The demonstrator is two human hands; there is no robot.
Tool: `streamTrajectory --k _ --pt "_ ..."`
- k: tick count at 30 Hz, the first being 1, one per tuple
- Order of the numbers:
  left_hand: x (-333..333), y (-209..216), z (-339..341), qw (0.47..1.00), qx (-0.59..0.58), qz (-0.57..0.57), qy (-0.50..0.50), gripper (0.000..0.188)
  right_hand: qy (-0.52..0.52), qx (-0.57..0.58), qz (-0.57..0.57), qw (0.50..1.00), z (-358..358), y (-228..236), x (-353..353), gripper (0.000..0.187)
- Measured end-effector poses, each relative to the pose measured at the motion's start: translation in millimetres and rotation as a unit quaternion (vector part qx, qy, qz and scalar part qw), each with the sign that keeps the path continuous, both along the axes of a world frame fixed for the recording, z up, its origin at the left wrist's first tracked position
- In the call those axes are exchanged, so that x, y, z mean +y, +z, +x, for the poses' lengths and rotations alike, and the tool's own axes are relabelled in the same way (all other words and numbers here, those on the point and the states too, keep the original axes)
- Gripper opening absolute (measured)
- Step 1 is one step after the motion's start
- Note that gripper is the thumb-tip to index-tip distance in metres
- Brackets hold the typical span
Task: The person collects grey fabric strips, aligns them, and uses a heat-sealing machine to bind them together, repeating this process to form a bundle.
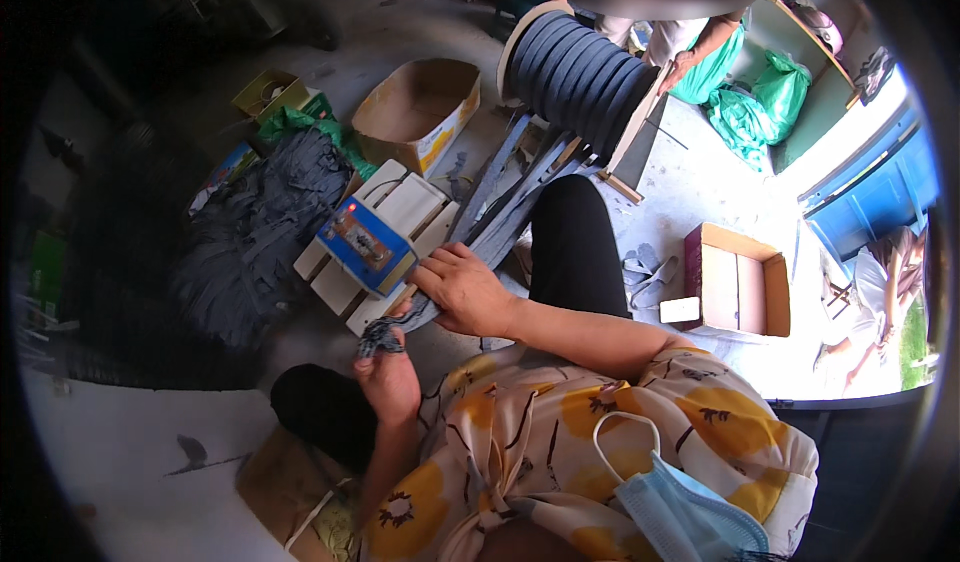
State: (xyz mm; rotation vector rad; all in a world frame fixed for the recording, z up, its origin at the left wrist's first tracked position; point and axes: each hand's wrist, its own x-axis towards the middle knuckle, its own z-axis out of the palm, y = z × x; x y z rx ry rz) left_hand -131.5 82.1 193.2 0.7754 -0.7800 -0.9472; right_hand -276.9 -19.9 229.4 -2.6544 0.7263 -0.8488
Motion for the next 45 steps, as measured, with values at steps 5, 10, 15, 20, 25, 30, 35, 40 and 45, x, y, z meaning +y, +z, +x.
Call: streamTrajectory --k 5,10,15,20,25,30,35,40,45 --pt "24 -45 2 0.992 0.122 0.021 -0.02 0.02 0.019 0.061 0.013 0.998 1 -27 26 0.036" --pt "29 -47 -4 0.986 0.153 0.033 -0.053 0.018 0.021 0.113 0.029 0.993 -6 -32 30 0.034" --pt "26 -62 1 0.992 0.096 0.028 -0.076 0.016 0.008 0.084 0.017 0.996 -6 -33 31 0.03" --pt "17 -57 -3 0.989 0.122 0.04 -0.069 0.016 0.004 0.119 0.044 0.992 -6 -38 23 0.032" --pt "12 -69 -4 0.985 0.149 0.051 -0.069 0.016 0.007 0.127 0.072 0.989 -6 -47 9 0.038" --pt "5 -71 -1 0.983 0.125 0.104 -0.085 0.014 0.007 0.123 0.087 0.989 -5 -53 0 0.04" --pt "-8 -68 -6 0.982 0.121 0.1 -0.1 0.014 -0.01 0.113 0.093 0.989 -9 -59 -8 0.038" --pt "-16 -60 -16 0.98 0.123 0.12 -0.1 0.015 -0.024 0.11 0.069 0.991 -16 -61 -15 0.028" --pt "-27 -27 -17 0.981 0.147 0.084 -0.09 0.018 -0.073 0.028 0.035 0.996 -10 -35 -13 0.06"
